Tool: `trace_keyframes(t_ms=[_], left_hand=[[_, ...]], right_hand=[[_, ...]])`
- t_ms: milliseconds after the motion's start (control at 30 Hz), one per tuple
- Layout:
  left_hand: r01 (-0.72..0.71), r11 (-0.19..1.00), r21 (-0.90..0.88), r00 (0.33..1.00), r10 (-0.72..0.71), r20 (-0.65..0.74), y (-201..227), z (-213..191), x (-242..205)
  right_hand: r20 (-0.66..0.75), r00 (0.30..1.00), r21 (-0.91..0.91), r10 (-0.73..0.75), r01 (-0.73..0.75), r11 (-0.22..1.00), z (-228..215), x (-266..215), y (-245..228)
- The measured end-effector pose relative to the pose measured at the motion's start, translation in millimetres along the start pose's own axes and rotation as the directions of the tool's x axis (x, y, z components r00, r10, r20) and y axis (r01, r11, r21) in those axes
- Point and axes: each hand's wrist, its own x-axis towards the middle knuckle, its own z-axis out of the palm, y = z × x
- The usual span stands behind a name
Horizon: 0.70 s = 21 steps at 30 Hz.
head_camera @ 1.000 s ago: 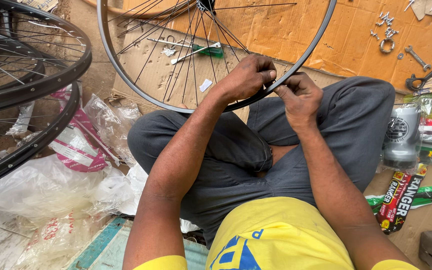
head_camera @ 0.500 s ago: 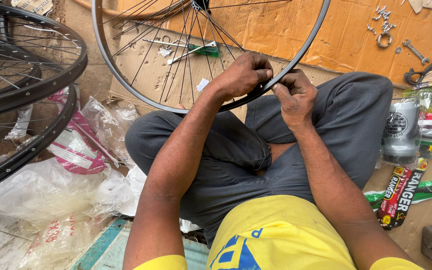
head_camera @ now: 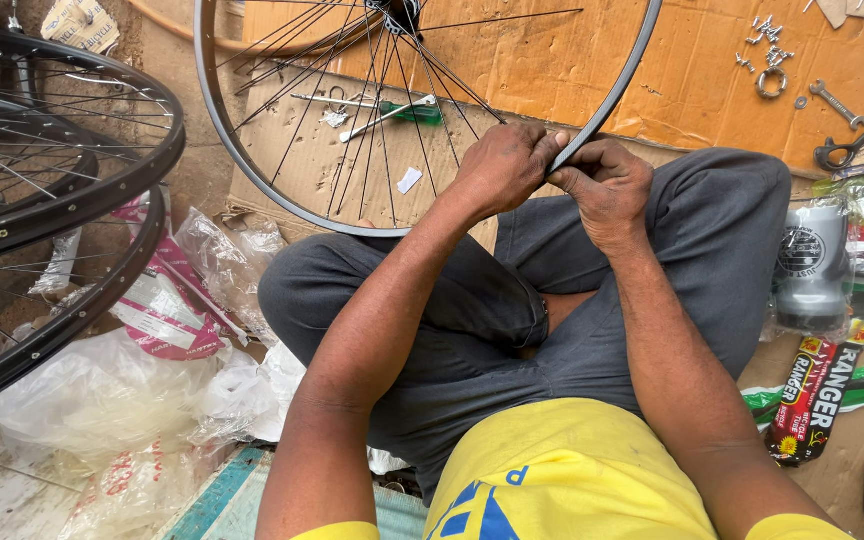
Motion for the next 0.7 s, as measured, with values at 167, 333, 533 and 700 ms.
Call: trace_keyframes(t_ms=[167, 333, 533, 700], left_hand=[[-0.192, 0.881, -0.432, 0.976, 0.219, 0.012, 2.5, -12.6, -3.4], [-0.081, 0.971, -0.226, 0.997, 0.083, 0.001, 2.7, -10.0, -5.1], [-0.18, 0.966, -0.184, 0.982, 0.165, -0.093, -1.8, -14.3, -2.5], [-0.212, 0.796, -0.567, 0.95, 0.304, 0.072, -3.3, -4.6, -7.9]], right_hand=[[-0.016, 1.0, -0.017, -0.015, 0.015, 1.0, -2.0, 1.1, 2.3], [0.003, 1.0, 0.011, 0.008, -0.008, 1.0, -3.4, 2.1, 3.8], [0.025, 1.0, 0.012, 0.001, -0.001, 1.0, -3.6, 6.0, 0.8], [0.018, 0.998, 0.071, 0.056, -0.057, 0.996, -3.6, -1.8, 1.1]])
